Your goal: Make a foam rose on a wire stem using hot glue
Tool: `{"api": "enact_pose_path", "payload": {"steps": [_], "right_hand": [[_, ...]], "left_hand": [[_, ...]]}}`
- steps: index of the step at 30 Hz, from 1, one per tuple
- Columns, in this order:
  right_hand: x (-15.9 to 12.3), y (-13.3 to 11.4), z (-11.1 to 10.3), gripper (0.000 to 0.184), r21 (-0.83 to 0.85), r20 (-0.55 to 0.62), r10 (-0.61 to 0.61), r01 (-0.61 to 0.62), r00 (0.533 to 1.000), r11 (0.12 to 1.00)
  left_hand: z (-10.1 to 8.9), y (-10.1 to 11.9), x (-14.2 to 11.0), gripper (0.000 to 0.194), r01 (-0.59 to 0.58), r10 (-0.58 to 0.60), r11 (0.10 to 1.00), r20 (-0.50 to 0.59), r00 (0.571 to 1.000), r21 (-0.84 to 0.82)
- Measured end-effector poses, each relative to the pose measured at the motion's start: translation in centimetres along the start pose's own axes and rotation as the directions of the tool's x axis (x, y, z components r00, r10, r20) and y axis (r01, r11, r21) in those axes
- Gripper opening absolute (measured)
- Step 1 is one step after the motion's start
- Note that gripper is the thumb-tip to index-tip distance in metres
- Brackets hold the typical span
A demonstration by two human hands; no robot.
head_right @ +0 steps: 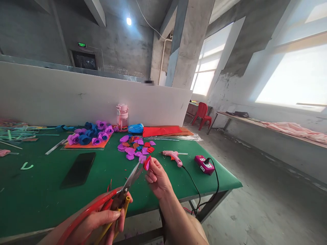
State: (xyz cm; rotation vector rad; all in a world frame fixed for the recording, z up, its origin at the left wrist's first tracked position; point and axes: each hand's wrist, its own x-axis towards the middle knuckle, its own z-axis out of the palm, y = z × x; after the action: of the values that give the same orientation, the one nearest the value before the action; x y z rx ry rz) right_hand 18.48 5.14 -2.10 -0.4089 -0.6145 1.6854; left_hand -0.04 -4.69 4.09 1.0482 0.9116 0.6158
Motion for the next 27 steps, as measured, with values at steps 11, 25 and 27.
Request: {"api": "enact_pose_path", "payload": {"steps": [11,25,27], "right_hand": [[0.1,0.3,0.2,0.02,-0.069,-0.045,-0.066,0.063,0.997,0.996],[-0.4,0.9,0.7,0.02,-0.151,0.011,-0.034,0.035,0.999,0.988],[-0.3,1.0,0.6,0.019,-0.152,0.005,-0.041,0.041,0.999,0.987]], "left_hand": [[-1.5,-1.4,2.9,0.035,0.029,-0.023,0.999,0.163,0.986,-0.036],[-0.9,-2.6,3.5,0.033,-0.016,0.029,0.997,0.17,0.985,-0.08],[-0.6,-2.5,3.5,0.033,-0.025,0.039,0.995,0.147,0.988,-0.095]]}}
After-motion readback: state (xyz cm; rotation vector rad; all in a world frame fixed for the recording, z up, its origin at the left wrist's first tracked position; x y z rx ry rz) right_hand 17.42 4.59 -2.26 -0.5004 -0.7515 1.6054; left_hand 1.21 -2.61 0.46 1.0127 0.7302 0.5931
